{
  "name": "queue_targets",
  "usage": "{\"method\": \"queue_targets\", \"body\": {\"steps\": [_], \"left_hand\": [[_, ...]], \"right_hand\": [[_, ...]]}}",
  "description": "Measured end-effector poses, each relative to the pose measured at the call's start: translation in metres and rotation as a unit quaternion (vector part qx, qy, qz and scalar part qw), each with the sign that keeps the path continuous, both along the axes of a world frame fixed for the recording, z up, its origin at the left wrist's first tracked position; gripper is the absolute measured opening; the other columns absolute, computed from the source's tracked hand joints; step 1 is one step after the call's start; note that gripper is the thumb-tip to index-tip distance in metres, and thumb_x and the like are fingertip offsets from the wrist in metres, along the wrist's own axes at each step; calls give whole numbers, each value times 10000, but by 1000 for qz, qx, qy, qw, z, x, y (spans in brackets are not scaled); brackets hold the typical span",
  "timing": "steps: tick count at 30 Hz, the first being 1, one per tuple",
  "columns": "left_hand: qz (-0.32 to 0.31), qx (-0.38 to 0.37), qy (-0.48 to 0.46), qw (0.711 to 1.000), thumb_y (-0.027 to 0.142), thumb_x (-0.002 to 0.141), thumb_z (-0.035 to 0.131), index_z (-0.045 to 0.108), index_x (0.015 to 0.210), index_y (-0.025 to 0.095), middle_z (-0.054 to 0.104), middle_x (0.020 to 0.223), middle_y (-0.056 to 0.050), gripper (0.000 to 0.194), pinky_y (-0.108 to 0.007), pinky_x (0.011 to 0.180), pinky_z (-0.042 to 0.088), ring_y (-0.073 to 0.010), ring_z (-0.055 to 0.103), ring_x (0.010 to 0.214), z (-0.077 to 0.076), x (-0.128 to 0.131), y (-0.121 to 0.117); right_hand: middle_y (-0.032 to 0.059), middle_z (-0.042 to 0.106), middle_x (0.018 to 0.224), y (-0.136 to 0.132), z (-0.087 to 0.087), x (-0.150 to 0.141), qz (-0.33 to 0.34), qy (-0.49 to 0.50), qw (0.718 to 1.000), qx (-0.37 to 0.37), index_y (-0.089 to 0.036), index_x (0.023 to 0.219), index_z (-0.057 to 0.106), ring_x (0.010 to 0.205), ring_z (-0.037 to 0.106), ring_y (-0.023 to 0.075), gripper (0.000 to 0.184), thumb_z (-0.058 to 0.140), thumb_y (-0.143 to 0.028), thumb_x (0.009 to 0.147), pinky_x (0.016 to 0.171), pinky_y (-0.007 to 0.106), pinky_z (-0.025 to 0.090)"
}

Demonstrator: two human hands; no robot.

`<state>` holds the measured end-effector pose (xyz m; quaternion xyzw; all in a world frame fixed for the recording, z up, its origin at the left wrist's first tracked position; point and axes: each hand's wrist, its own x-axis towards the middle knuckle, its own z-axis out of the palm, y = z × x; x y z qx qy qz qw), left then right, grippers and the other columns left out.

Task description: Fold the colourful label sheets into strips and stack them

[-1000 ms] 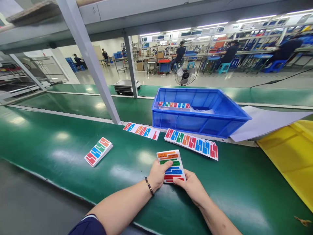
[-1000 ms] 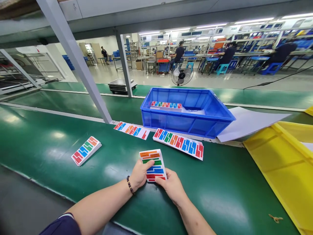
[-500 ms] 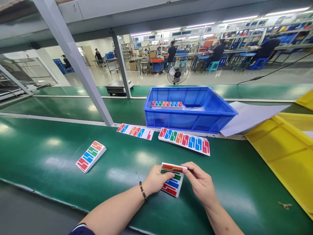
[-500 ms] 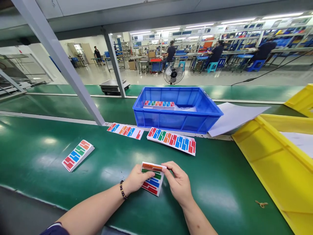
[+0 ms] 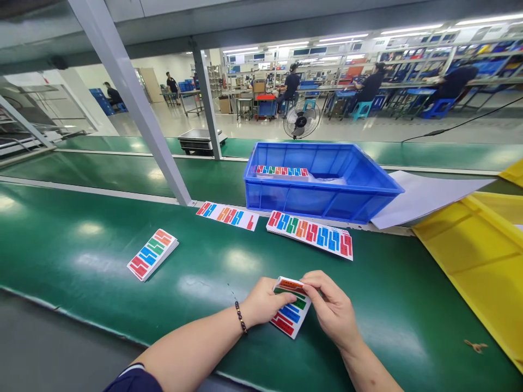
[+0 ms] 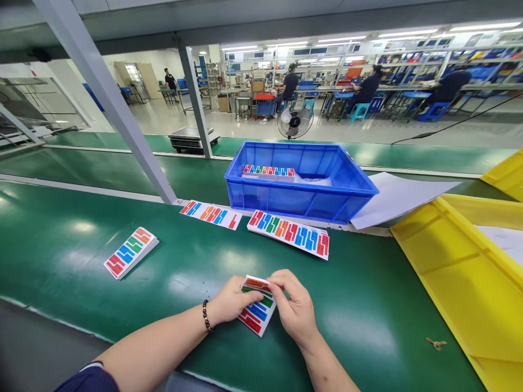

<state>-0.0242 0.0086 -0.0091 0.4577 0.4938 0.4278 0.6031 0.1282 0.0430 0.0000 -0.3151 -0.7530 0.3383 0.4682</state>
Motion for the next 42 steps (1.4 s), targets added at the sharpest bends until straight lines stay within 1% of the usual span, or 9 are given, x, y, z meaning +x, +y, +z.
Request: {"method": "queue_targets", "body": {"steps": [7, 11, 14, 18, 24, 29, 34, 39, 42], "left_hand": [[-10, 7, 21, 1000, 282, 677, 591, 693, 789, 122, 614, 652, -15, 220, -226, 590, 395, -125, 506, 596, -1, 2, -2], [-15, 15, 51, 998, 255, 675, 565, 672, 693, 127, 546, 555, 19, 168, -209, 539, 358, -97, 442, 526, 1, 2, 0], [-33, 22, 91, 995, 241, 674, 542, 646, 629, 126, 486, 518, 39, 161, -198, 515, 322, -81, 388, 507, -2, 1, 1], [-53, 19, 134, 989, 268, 681, 537, 633, 604, 129, 455, 501, 49, 185, -194, 502, 300, -80, 364, 506, -6, 0, 2], [-50, 12, 146, 988, 269, 683, 524, 572, 553, 134, 439, 505, 48, 194, -193, 503, 300, -83, 375, 515, -7, 1, 1], [-54, 2, 150, 987, 281, 677, 525, 507, 500, 142, 402, 492, 49, 226, -192, 473, 268, -80, 352, 506, -9, 5, 0], [-46, 2, 161, 986, 333, 680, 533, 493, 490, 144, 352, 489, 50, 271, -197, 470, 260, -82, 326, 508, -14, 5, 3], [-62, 16, 181, 981, 353, 669, 528, 428, 476, 149, 313, 507, 54, 298, -198, 476, 236, -79, 317, 522, -15, 6, 5], [-64, 13, 182, 981, 343, 665, 521, 404, 474, 153, 312, 505, 55, 293, -201, 481, 244, -79, 318, 520, -14, 7, 5]], "right_hand": [[20, 546, 638, -3, 0, -2, -34, -22, 998, 58, -202, 694, 545, 582, 530, 144, 168, 454, -147, 824, 523, 267, 431], [46, 603, 694, -1, 0, -2, -12, -45, 994, 98, -202, 802, 599, 653, 561, 172, 136, 481, -136, 806, 582, 309, 457], [38, 604, 662, -1, -1, -4, -12, -57, 990, 127, -203, 783, 604, 629, 555, 171, 151, 484, -112, 795, 574, 319, 447], [33, 584, 625, -2, -1, -5, -34, -69, 989, 127, -201, 716, 591, 591, 541, 167, 166, 470, -121, 797, 547, 318, 426], [41, 630, 689, -1, 2, -5, -5, -90, 987, 130, -205, 808, 599, 640, 572, 172, 140, 488, -121, 795, 582, 319, 430], [32, 590, 626, -2, 0, -5, -17, -101, 985, 143, -205, 733, 575, 585, 552, 163, 159, 461, -122, 807, 549, 314, 416], [46, 629, 687, 0, -1, -9, -15, -104, 981, 162, -211, 803, 588, 637, 582, 178, 130, 482, -137, 801, 588, 322, 437], [20, 585, 602, 0, 1, -12, -10, -107, 980, 167, -207, 693, 556, 565, 543, 149, 172, 459, -115, 801, 531, 289, 420], [17, 581, 600, 1, -1, -13, -16, -99, 979, 176, -204, 696, 555, 561, 540, 147, 168, 461, -109, 799, 528, 283, 417]]}}
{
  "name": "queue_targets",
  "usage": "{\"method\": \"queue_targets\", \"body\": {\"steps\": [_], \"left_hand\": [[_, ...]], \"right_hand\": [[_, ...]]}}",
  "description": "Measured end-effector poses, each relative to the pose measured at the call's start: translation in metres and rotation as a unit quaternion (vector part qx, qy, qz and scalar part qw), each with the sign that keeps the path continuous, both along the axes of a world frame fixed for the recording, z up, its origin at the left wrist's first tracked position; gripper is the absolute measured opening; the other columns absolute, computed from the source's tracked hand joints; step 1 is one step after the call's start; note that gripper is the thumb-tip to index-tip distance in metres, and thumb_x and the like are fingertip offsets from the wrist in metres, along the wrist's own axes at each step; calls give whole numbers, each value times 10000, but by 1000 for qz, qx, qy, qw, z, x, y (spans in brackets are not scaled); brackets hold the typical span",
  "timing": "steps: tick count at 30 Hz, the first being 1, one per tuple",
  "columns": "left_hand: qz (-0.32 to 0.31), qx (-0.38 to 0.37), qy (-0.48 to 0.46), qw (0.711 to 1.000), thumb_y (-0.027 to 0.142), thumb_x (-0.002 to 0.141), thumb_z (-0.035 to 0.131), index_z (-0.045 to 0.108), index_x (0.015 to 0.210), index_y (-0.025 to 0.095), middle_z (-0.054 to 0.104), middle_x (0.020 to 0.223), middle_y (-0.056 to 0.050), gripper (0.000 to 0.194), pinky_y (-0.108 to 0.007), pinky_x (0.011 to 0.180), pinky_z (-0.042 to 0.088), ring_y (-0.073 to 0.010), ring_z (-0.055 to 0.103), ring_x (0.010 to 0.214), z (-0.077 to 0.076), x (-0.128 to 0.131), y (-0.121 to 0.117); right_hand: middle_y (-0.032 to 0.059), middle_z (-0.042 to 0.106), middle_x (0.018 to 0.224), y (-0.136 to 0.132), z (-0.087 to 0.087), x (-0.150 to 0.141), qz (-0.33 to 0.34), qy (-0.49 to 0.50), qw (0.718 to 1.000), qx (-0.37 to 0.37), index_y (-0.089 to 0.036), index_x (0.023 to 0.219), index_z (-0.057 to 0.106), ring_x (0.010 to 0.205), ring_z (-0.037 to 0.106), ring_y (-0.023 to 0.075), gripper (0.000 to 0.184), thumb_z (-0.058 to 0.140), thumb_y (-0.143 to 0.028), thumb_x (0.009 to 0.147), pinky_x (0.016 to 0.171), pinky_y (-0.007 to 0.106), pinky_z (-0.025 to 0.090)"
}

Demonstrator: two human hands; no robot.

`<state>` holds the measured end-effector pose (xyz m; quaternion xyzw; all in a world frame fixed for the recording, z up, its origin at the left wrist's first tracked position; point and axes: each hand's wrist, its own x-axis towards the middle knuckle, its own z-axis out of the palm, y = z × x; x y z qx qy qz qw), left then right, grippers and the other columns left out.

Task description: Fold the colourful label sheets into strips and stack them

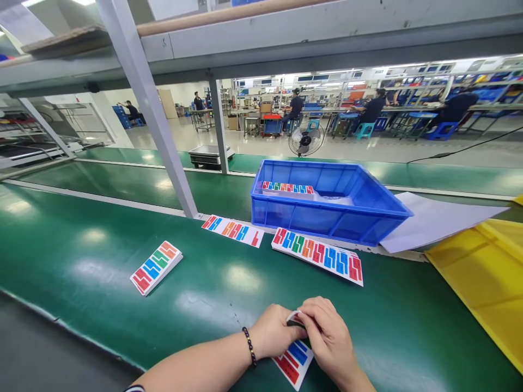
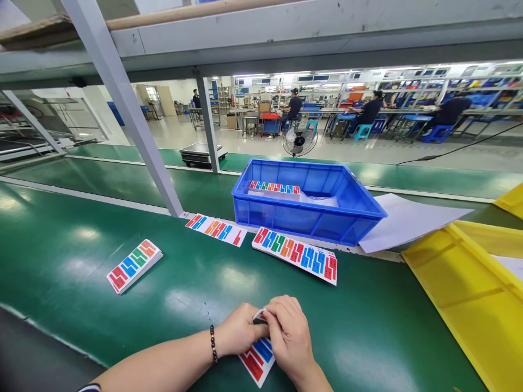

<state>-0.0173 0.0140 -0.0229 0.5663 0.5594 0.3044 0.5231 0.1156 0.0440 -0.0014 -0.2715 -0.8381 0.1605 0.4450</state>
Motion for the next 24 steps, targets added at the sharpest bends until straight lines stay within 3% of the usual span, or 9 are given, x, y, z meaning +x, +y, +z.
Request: {"method": "queue_targets", "body": {"steps": [5, 9, 14, 16, 20, 24], "left_hand": [[11, -25, 2, 1000, 325, 658, 529, 372, 456, 157, 280, 498, 55, 307, -199, 456, 221, -78, 305, 517, 0, -1, 1], [-1, -24, 11, 1000, 334, 670, 551, 446, 461, 137, 286, 484, 61, 306, -188, 444, 211, -70, 308, 509, -1, 0, 1], [10, -38, 21, 999, 324, 640, 602, 567, 494, 126, 386, 461, 58, 249, -187, 473, 275, -84, 389, 524, -2, -1, 1], [43, -67, -28, 996, 324, 606, 630, 625, 557, 127, 478, 490, 44, 203, -203, 516, 339, -102, 446, 537, -1, -3, 2], [134, -127, -225, 957, 415, 501, 715, 686, 761, 106, 636, 656, -31, 404, -278, 631, 437, -139, 546, 584, 7, -5, 4], [186, -140, -306, 923, 461, 391, 779, 687, 761, 81, 663, 679, -72, 538, -309, 664, 456, -158, 583, 594, 14, -1, 5]], "right_hand": [[25, 591, 633, 2, -1, -2, -6, -18, 999, 32, -195, 712, 555, 581, 549, 148, 137, 477, -110, 787, 556, 286, 413], [16, 567, 584, 2, 3, -4, 1, -22, 1000, 22, -197, 640, 530, 546, 528, 142, 190, 452, -112, 791, 530, 282, 391], [8, 595, 580, 10, -2, 3, 27, -31, 999, -4, -218, 666, 575, 563, 564, 156, 168, 484, -148, 789, 555, 295, 416], [26, 649, 675, 16, -7, 11, 9, -26, 1000, -6, -226, 776, 616, 642, 605, 181, 75, 541, -219, 774, 609, 312, 449], [61, 669, 866, 26, -16, 29, -60, 14, 992, -112, -219, 970, 602, 753, 634, 207, 288, 579, -399, 747, 648, 298, 502], [39, 653, 758, 23, -16, 28, -57, 50, 964, -255, -214, 771, 626, 676, 625, 175, 223, 513, -405, 791, 603, 239, 507]]}}
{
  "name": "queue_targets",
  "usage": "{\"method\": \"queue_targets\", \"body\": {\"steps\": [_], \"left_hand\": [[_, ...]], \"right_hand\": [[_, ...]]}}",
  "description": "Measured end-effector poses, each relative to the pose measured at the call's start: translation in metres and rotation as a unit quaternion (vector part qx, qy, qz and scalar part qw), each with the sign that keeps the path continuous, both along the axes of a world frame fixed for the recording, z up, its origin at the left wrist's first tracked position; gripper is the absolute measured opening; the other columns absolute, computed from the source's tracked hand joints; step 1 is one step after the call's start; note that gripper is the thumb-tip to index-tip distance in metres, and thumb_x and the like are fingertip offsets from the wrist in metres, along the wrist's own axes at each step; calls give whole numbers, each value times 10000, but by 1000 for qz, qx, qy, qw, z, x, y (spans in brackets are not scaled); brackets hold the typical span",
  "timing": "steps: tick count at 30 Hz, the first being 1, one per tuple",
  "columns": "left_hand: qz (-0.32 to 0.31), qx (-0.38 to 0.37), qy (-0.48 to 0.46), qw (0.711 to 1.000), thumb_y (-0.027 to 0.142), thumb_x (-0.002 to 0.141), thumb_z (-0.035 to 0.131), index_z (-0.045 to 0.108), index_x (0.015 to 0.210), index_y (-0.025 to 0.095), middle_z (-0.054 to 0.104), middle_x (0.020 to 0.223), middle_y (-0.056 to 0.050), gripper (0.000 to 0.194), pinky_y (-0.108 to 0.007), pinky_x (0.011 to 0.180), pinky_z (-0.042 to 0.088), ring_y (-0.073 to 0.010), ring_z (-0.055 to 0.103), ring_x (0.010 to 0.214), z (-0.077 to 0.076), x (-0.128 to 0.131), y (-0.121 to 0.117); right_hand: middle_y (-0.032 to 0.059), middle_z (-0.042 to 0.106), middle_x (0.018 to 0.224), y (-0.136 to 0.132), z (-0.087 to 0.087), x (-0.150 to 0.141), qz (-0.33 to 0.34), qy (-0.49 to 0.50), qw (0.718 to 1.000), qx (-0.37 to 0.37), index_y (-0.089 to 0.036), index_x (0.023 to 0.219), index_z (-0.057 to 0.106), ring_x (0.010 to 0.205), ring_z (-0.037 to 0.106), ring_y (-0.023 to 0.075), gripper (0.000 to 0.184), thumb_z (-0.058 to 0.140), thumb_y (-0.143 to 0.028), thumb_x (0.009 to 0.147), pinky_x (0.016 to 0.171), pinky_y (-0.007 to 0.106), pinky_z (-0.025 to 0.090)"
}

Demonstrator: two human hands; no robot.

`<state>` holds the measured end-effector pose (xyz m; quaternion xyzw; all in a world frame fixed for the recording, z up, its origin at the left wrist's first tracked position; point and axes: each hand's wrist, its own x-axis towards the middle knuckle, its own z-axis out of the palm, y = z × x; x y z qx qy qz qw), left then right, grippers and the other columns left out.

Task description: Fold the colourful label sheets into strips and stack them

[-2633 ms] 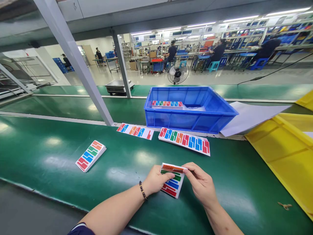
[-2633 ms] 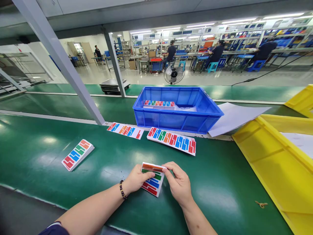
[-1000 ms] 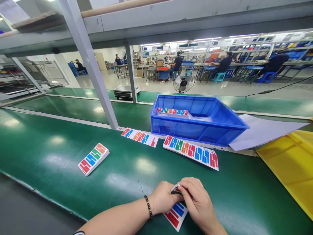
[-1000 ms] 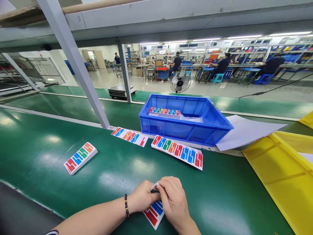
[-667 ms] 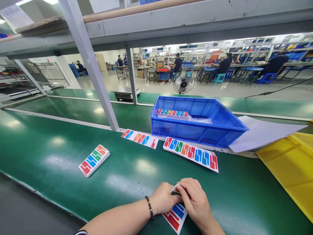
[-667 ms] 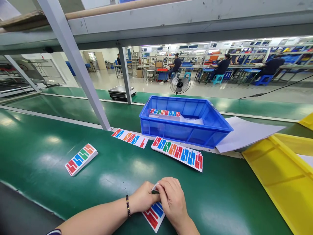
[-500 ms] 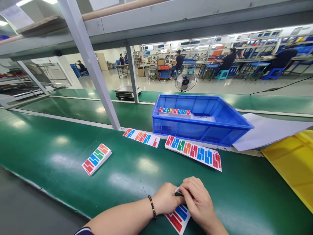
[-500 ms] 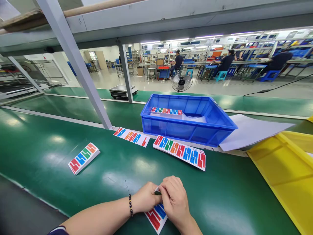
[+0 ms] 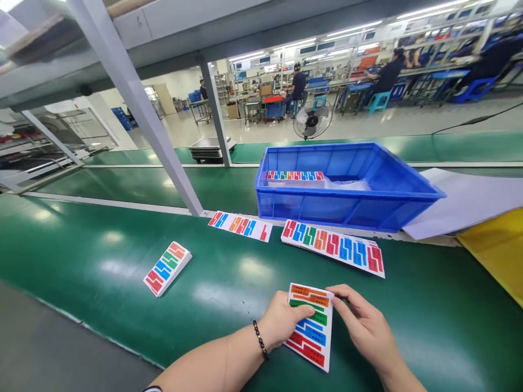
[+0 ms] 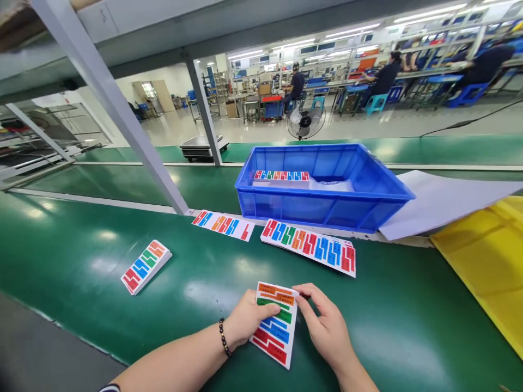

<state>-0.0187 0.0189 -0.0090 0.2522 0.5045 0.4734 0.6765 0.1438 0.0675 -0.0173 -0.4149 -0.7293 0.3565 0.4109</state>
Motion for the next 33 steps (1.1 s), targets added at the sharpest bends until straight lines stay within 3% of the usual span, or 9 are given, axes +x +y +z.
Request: {"method": "queue_targets", "body": {"steps": [5, 9, 16, 20, 23, 27, 31, 33], "left_hand": [[9, 9, 3, 1000, 482, 383, 781, 685, 715, 71, 663, 640, -74, 538, -303, 638, 454, -165, 591, 577, -1, 3, -2], [16, 8, -12, 1000, 454, 364, 797, 683, 702, 68, 666, 646, -69, 525, -285, 629, 446, -149, 583, 566, -2, 4, -3], [22, 11, -44, 999, 393, 344, 820, 675, 674, 81, 654, 605, -40, 477, -262, 597, 436, -126, 564, 534, -2, 6, -3], [16, 7, -52, 999, 373, 340, 824, 671, 678, 89, 649, 597, -33, 467, -264, 596, 434, -125, 560, 528, -5, 9, -5], [16, 3, -57, 998, 358, 344, 827, 670, 680, 90, 650, 604, -35, 457, -269, 595, 432, -132, 562, 532, -7, 11, -5], [16, 22, -61, 998, 343, 380, 826, 677, 678, 82, 654, 613, -44, 423, -261, 607, 425, -129, 564, 540, -7, 6, -7], [22, 78, -81, 993, 337, 462, 806, 695, 755, 81, 677, 673, -72, 404, -265, 655, 436, -144, 594, 604, -7, -1, -8], [51, 108, -91, 989, 337, 509, 788, 695, 781, 87, 685, 712, -86, 381, -274, 677, 440, -160, 607, 647, -8, -4, -7]], "right_hand": [[35, 617, 693, -5, 3, -13, -7, 64, 995, -77, -193, 689, 602, 609, 589, 164, 267, 533, -438, 768, 554, 238, 490], [10, 535, 607, -6, 5, -17, -7, 87, 996, -31, -192, 556, 519, 552, 523, 138, 318, 523, -411, 787, 521, 230, 448], [40, 595, 728, -10, 7, -21, 32, 80, 996, 3, -192, 718, 598, 654, 576, 161, 204, 508, -351, 810, 588, 249, 471], [25, 575, 647, -14, 8, -22, 9, 77, 995, 64, -194, 631, 575, 595, 557, 151, 219, 508, -302, 809, 558, 252, 453], [19, 557, 607, -14, 10, -23, -7, 83, 994, 66, -194, 585, 560, 561, 543, 150, 244, 521, -317, 793, 536, 258, 444], [21, 565, 592, -14, 11, -26, -9, 107, 994, -18, -192, 550, 561, 553, 551, 160, 293, 557, -405, 751, 546, 265, 461], [57, 671, 799, -20, -2, -31, 23, 157, 966, -207, -202, 917, 617, 696, 635, 205, 355, 595, -482, 700, 623, 284, 512], [70, 687, 907, -21, -12, -32, 65, 145, 955, -251, -211, 1016, 589, 772, 649, 216, 445, 622, -489, 670, 692, 295, 519]]}}
